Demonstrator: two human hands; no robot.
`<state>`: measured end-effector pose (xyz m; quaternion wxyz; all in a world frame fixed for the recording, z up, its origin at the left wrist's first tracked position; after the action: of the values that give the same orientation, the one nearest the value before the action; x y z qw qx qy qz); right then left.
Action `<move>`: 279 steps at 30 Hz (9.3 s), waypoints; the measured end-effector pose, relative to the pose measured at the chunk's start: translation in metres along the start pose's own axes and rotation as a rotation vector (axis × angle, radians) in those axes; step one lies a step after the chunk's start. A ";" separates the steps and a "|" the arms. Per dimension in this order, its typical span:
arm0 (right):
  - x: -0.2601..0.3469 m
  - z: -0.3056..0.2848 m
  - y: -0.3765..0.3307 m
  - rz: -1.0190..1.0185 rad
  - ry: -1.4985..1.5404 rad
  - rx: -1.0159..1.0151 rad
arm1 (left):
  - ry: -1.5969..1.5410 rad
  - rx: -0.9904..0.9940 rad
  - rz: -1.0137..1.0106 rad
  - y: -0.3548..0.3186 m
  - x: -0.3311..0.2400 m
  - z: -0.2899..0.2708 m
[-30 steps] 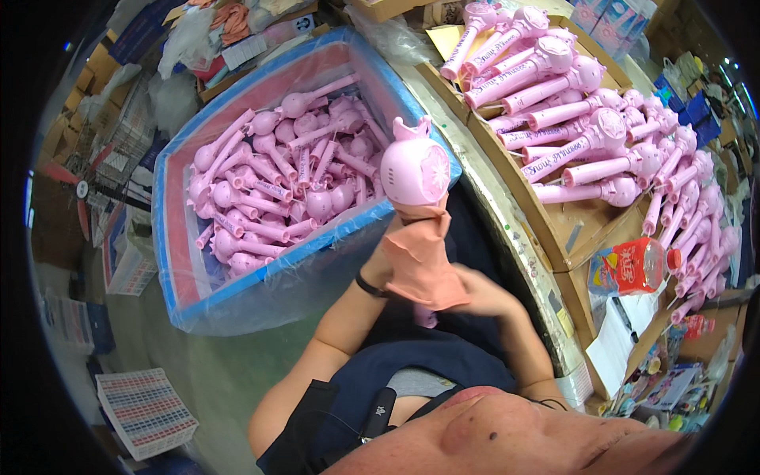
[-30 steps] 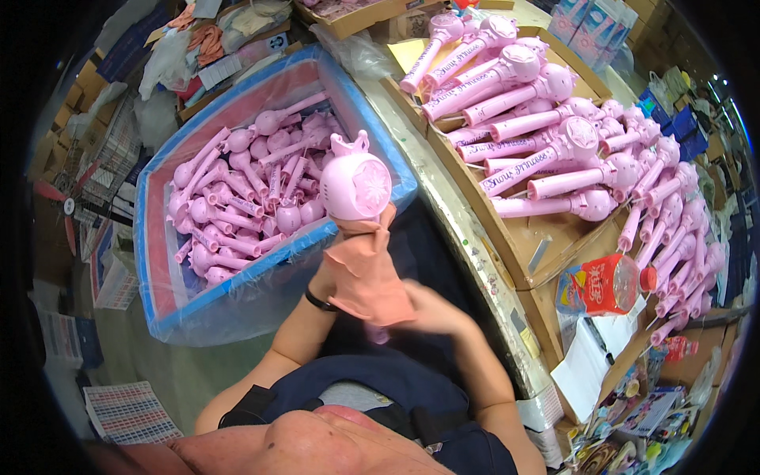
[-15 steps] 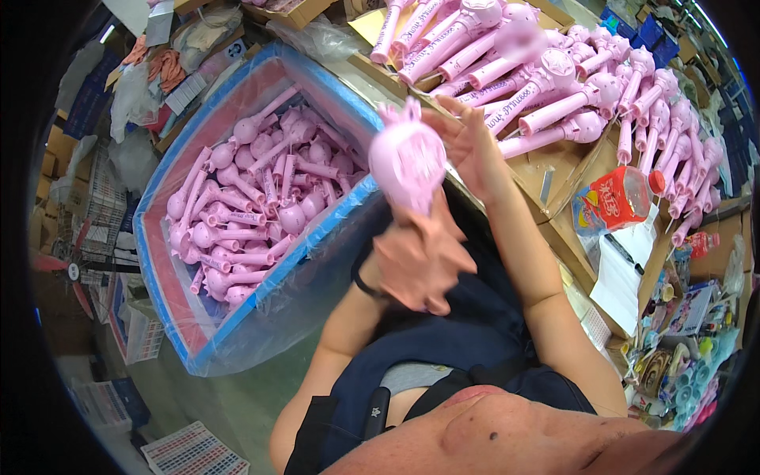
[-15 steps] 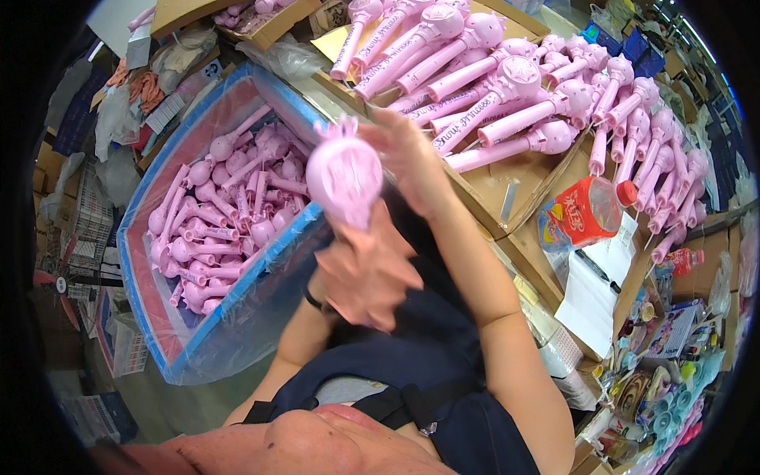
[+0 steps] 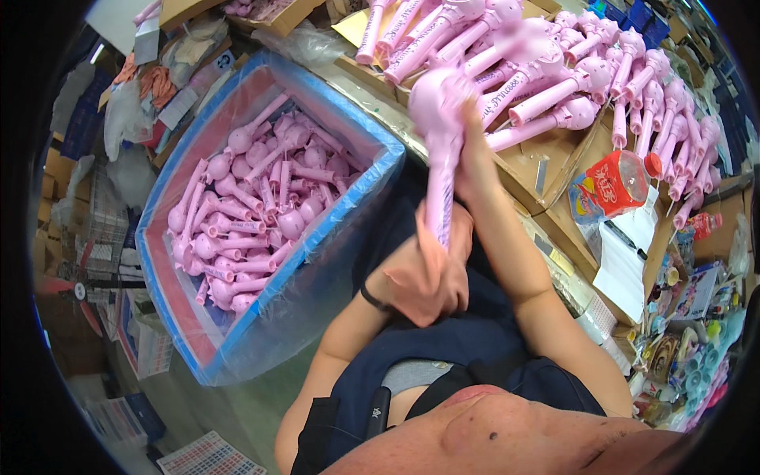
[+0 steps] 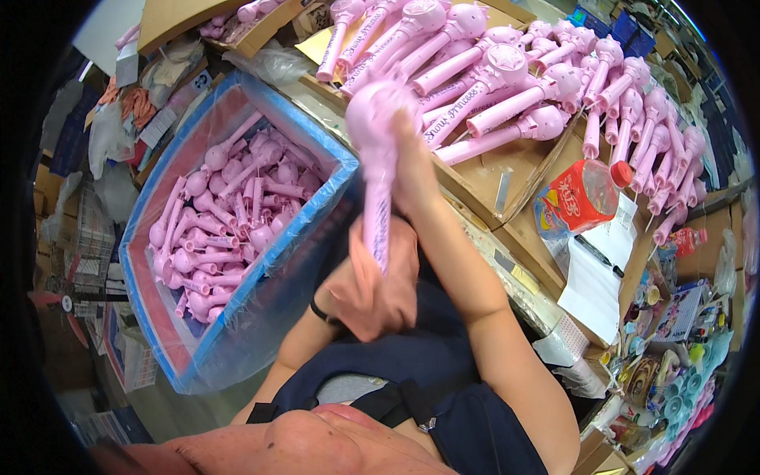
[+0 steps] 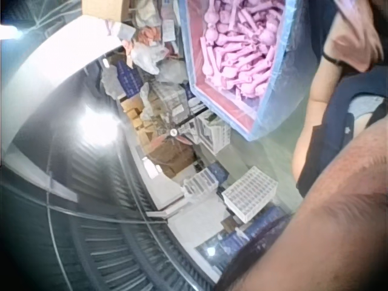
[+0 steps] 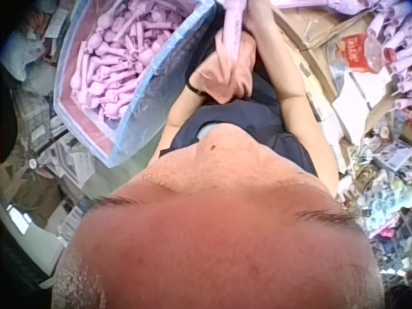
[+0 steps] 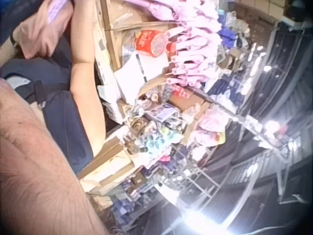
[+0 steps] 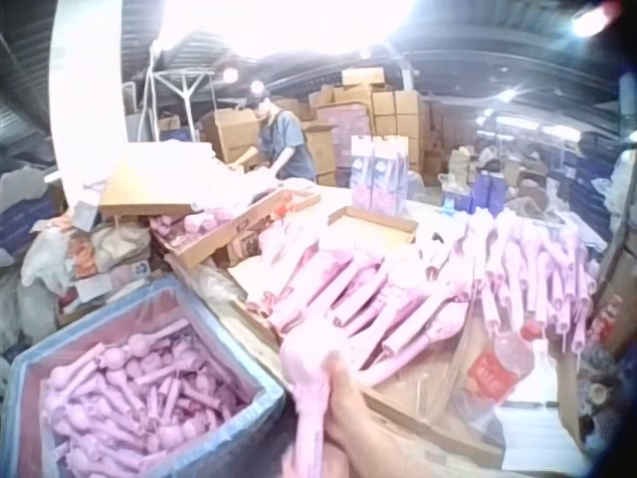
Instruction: The person repeatedly picks up pink plastic wands from a bin, wipes them with a cloth, inserts a small crown piece, and marks the wand with a black marker. They then place the finished wands into a cardboard box. The process is repeated for multiple wands.
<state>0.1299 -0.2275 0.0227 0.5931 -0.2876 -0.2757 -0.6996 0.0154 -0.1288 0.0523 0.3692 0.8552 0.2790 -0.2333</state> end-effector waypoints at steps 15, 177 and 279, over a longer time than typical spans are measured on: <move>0.006 -0.026 -0.003 0.006 0.342 0.051 | -2.786 -0.003 -1.220 -0.064 0.017 0.106; -0.209 0.115 -0.026 1.177 -1.148 1.042 | -1.593 -1.006 -0.340 -0.307 0.306 -0.328; -0.034 -0.075 -0.167 -0.061 -1.921 0.341 | -1.296 -0.471 -0.466 -0.033 0.111 -0.052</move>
<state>-0.0360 -0.2349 -0.0605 0.1310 -0.6384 -0.7467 -0.1331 0.0856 -0.0366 0.0011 0.5753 0.3614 0.2220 -0.6994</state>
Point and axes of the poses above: each hand's wrist, its own y-axis towards the middle knuckle, its own z-axis out of the palm, x = y × z, the point moved 10 cm from there along y, towards the middle knuckle, and after that the axes turned 4 degrees about -y, right-handed, at the moved point
